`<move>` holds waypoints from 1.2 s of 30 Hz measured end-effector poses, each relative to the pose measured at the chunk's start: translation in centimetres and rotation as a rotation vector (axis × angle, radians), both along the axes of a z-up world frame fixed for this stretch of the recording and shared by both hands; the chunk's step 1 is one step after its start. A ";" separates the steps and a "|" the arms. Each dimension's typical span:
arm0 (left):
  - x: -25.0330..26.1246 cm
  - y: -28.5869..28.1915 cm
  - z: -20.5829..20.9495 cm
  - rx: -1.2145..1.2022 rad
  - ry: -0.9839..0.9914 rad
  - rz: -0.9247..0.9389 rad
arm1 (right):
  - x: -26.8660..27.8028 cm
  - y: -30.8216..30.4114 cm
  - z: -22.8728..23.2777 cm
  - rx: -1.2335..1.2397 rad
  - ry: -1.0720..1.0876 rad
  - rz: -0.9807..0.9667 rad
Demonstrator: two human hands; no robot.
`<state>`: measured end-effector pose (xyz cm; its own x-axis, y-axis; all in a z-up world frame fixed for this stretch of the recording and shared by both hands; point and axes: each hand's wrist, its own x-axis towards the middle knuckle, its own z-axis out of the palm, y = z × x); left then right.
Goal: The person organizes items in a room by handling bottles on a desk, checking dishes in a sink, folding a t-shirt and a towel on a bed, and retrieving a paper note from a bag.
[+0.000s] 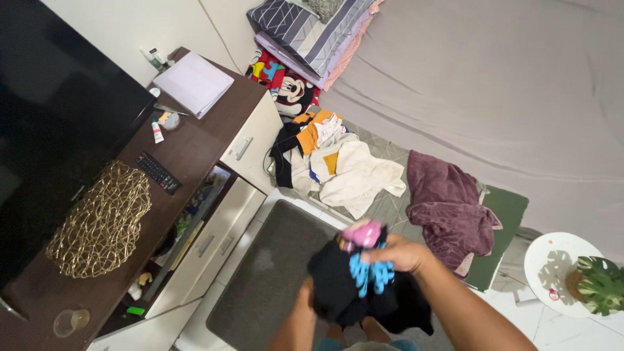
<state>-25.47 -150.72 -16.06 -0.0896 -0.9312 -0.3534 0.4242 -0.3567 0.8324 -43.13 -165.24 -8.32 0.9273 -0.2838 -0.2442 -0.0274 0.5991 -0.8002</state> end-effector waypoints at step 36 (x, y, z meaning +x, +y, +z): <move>6.1 -3.9 -0.8 0.147 0.455 0.642 | -2.6 0.8 -9.1 0.530 0.265 -0.313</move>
<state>-19.39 -154.60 -16.84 0.2832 -0.7967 -0.5339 0.8706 -0.0201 0.4916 -45.75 -164.41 -17.44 0.7100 -0.3087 -0.6330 0.0565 0.9209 -0.3857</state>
